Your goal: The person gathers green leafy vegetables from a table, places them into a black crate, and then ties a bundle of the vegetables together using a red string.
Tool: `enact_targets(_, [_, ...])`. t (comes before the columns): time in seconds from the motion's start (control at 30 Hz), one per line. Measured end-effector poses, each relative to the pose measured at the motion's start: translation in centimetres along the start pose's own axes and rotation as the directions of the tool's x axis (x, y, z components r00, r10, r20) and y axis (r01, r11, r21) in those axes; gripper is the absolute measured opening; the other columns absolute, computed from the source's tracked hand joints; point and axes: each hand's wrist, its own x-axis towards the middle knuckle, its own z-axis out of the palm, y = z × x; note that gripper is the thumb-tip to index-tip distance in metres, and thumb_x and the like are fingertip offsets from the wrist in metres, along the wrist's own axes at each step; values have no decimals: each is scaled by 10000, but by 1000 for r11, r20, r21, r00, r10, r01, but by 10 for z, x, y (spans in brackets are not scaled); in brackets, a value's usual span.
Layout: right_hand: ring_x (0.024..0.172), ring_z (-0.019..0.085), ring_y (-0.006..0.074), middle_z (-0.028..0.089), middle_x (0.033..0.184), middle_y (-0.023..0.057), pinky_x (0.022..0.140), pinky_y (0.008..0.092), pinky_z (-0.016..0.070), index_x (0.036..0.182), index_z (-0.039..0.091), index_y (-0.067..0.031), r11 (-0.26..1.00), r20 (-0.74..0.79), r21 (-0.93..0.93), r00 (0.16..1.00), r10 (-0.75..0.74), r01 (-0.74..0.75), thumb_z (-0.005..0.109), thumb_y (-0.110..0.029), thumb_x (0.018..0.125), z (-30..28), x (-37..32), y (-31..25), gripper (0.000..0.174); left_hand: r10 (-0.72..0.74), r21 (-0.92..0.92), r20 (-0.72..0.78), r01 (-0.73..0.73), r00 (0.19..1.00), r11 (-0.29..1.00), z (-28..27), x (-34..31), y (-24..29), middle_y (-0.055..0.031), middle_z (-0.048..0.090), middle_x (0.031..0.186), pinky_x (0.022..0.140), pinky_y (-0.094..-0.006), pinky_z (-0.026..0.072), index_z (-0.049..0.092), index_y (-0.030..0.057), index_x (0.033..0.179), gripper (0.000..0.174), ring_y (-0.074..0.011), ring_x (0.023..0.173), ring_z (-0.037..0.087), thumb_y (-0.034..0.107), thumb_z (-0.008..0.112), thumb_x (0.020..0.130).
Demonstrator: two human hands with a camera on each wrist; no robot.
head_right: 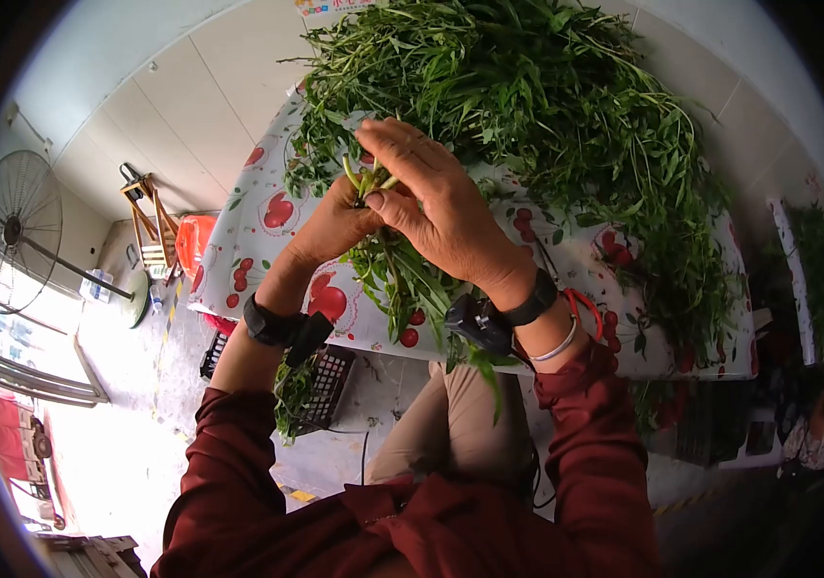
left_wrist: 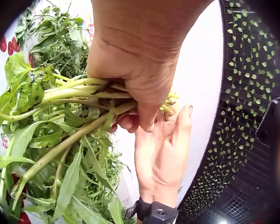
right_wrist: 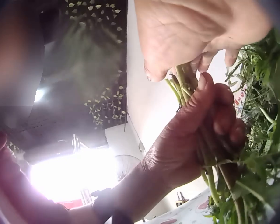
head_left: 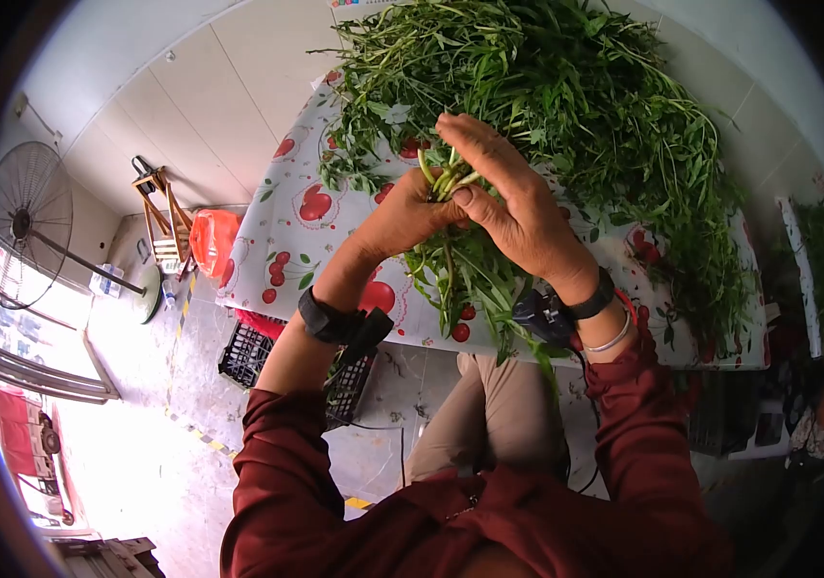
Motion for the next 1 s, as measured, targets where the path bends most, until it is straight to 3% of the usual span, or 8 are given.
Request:
enact_targets(0.13, [1271, 376, 295, 469, 1309, 137, 1043, 368, 310, 1288, 457, -35, 971, 104, -230, 993, -49, 73, 509, -294, 907, -3, 4, 2, 463, -27, 26, 5, 27, 1000, 999, -6, -1, -6, -18, 618, 817, 670, -264, 467, 591, 3, 980, 300, -88, 756, 550, 254, 662, 833])
enact_targets(0.3, [1329, 286, 271, 337, 1414, 133, 1077, 367, 240, 1383, 308, -52, 996, 80, 61, 995, 59, -64, 550, -466, 852, 0, 3, 2, 715, -1, -15, -43, 1, 999, 1000, -4, -1, 1, -15, 619, 829, 669, -264, 469, 601, 12, 973, 290, -84, 751, 546, 261, 659, 836])
enact_targets(0.53, [1287, 342, 292, 328, 1388, 208, 1042, 352, 286, 1383, 255, -5, 955, 118, 150, 963, 240, -257, 603, -499, 809, 6, -8, 7, 833, -88, -44, -33, 86, 996, 995, -1, -1, 6, -18, 631, 857, 700, -259, 469, 611, 17, 1001, 267, -82, 774, 553, 217, 663, 831])
enact_targets(0.67, [1137, 471, 202, 395, 1339, 147, 958, 305, 383, 1350, 324, -12, 891, 247, 323, 937, 248, -320, 679, -387, 791, 11, -7, 20, 762, -61, 90, 8, 60, 998, 994, 0, -2, 9, -55, 647, 930, 749, -274, 471, 589, 8, 1038, 281, -103, 830, 573, 129, 673, 799])
enact_targets(0.73, [1110, 482, 166, 442, 1313, 123, 951, 287, 389, 1337, 354, -25, 893, 290, 332, 933, 211, -305, 692, -256, 802, 7, 0, 19, 674, 151, 226, 74, -164, 986, 960, 3, -2, 10, -55, 620, 989, 806, -291, 468, 558, 21, 1081, 328, -129, 908, 579, 88, 674, 781])
enact_targets(0.8, [1090, 493, 145, 511, 1248, 111, 946, 282, 395, 1334, 363, -34, 797, 429, 438, 876, 222, -416, 672, -171, 816, 3, 9, 13, 618, 44, 42, 71, -47, 997, 998, 10, -3, 12, -75, 608, 1016, 830, -304, 461, 538, 11, 1095, 380, -154, 961, 567, 36, 674, 741])
enact_targets(0.9, [1075, 509, 144, 562, 1191, 92, 921, 281, 405, 1301, 429, -51, 797, 375, 462, 900, 222, -389, 644, -138, 833, 8, 15, 7, 522, 107, 364, 52, -119, 993, 924, 4, 1, 9, -74, 599, 967, 816, -324, 477, 523, 8, 1084, 414, -165, 926, 575, -3, 683, 702])
enact_targets(1.0, [1066, 511, 145, 563, 1188, 76, 910, 284, 399, 1185, 545, -56, 839, 329, 400, 912, 244, -369, 625, -140, 847, 14, 16, 5, 358, -29, 82, 4, 28, 1000, 996, -1, -2, 8, -77, 597, 959, 787, -317, 488, 524, 10, 1077, 417, -170, 888, 585, 2, 688, 694])
